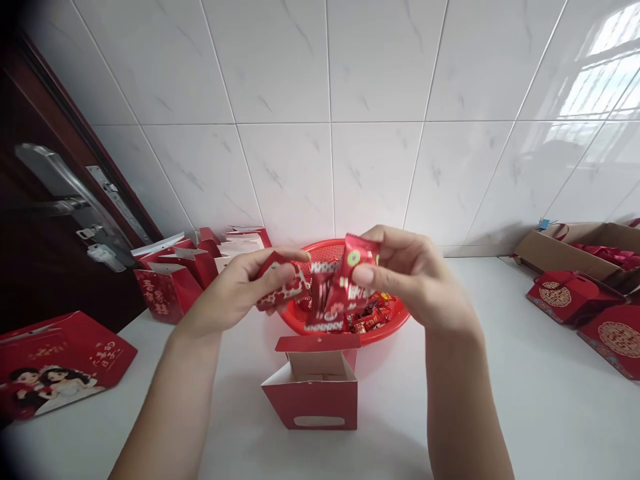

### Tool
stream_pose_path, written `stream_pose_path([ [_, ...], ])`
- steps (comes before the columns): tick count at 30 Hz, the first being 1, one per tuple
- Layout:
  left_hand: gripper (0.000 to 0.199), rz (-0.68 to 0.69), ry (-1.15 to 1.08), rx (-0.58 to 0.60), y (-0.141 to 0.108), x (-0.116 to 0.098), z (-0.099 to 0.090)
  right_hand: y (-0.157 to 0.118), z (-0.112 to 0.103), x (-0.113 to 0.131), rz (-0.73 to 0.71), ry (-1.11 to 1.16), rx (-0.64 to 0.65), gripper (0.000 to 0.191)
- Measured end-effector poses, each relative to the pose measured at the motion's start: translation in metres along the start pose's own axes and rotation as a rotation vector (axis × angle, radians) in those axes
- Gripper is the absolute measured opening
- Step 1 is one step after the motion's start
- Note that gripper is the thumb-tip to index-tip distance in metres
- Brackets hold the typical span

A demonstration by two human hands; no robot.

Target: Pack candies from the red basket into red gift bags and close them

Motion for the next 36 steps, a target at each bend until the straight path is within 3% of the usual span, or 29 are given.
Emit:
stream_pose_path([
  [3, 0.035, 0.023, 0.275, 0.200, -0.022, -0.023, -0.002, -0.012, 0.015, 0.011, 0.048, -0.161, 0.135, 0.013],
  [6, 0.027, -0.003, 0.495, 0.467, -0.039, -0.031, 0.001, -0.014, 0.030, 0.013, 0.070, -0.335, 0.272, 0.012],
  [8, 0.022, 0.000, 0.547, 0.629, -0.046, -0.032, 0.003, -0.014, 0.038, 0.011, 0.076, -0.421, 0.360, 0.010],
  [10, 0.020, 0.015, 0.546, 0.716, -0.049, -0.032, 0.004, -0.015, 0.041, 0.010, 0.081, -0.481, 0.399, 0.008],
  [19, 0.024, -0.032, 0.534, 0.767, -0.046, -0.026, 0.008, -0.017, 0.038, 0.009, 0.037, -0.629, 0.259, 0.002],
  [25, 0.018, -0.067, 0.626, 0.665, -0.038, -0.020, 0.001, -0.014, 0.047, -0.001, 0.106, -0.764, 0.338, 0.009],
  [31, 0.019, -0.167, 0.471, 0.705, -0.035, -0.014, -0.005, -0.011, 0.055, -0.007, 0.125, -0.835, 0.403, 0.008],
  [36, 0.019, -0.190, 0.416, 0.656, -0.032, -0.009, -0.009, -0.009, 0.056, -0.007, 0.114, -0.774, 0.344, 0.004],
])
Point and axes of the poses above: each hand's wrist, its own y-axis towards the middle knuckle, its own z-axis out of the palm, x = y × z, the point moved 4 cm from there along y, towards the middle knuckle, and after that the axes turned 7 degrees about z, right-handed, at the moved point
